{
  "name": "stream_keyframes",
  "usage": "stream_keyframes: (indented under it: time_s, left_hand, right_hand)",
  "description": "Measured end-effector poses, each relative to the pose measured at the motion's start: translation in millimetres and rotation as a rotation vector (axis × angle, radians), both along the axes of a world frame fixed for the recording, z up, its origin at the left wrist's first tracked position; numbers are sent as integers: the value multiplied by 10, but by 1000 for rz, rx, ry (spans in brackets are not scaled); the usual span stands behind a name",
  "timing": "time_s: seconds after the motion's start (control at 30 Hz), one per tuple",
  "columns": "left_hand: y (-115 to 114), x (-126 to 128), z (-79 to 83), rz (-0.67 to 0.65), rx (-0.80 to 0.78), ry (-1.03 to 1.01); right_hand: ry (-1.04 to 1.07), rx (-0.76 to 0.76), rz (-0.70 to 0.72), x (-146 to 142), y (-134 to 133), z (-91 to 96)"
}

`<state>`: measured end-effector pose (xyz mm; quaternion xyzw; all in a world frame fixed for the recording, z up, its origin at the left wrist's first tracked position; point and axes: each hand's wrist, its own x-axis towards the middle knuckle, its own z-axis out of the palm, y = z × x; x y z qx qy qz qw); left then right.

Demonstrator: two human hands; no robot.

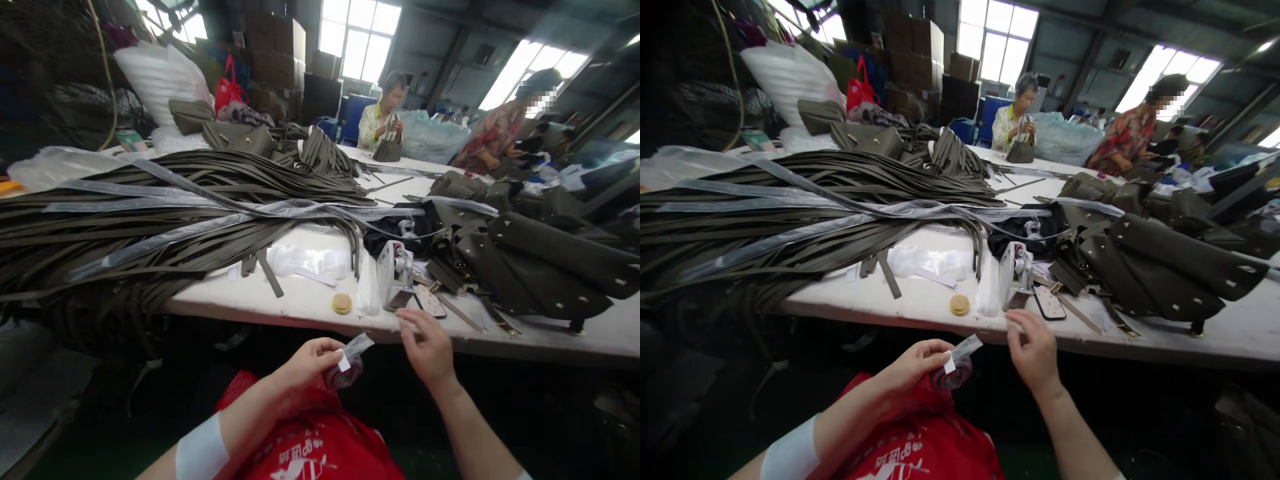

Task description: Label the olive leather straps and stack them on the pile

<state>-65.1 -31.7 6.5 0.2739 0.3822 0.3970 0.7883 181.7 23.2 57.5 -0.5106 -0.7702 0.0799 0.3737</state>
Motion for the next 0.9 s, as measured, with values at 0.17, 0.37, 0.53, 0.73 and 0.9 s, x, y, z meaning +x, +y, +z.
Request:
stream_keyframes:
  time_s: [0.17, 0.37, 0.53, 0.73, 0.9]
  left_hand:
    - [-3, 20, 28, -10, 88, 47]
    - [-40, 35, -44, 15, 131, 86]
    - [-70, 39, -94, -1, 130, 89]
    - [-76, 84, -77, -22, 133, 89]
    - [-98, 115, -131, -50, 141, 83]
  right_hand:
    - [188, -203, -297, 453, 1006, -52]
    - [364, -251, -250, 392, 1197, -309]
    - [434, -136, -312, 403, 885, -288]
    - [617, -399, -316, 364, 558, -398]
    - [827, -589, -313, 307, 532, -594]
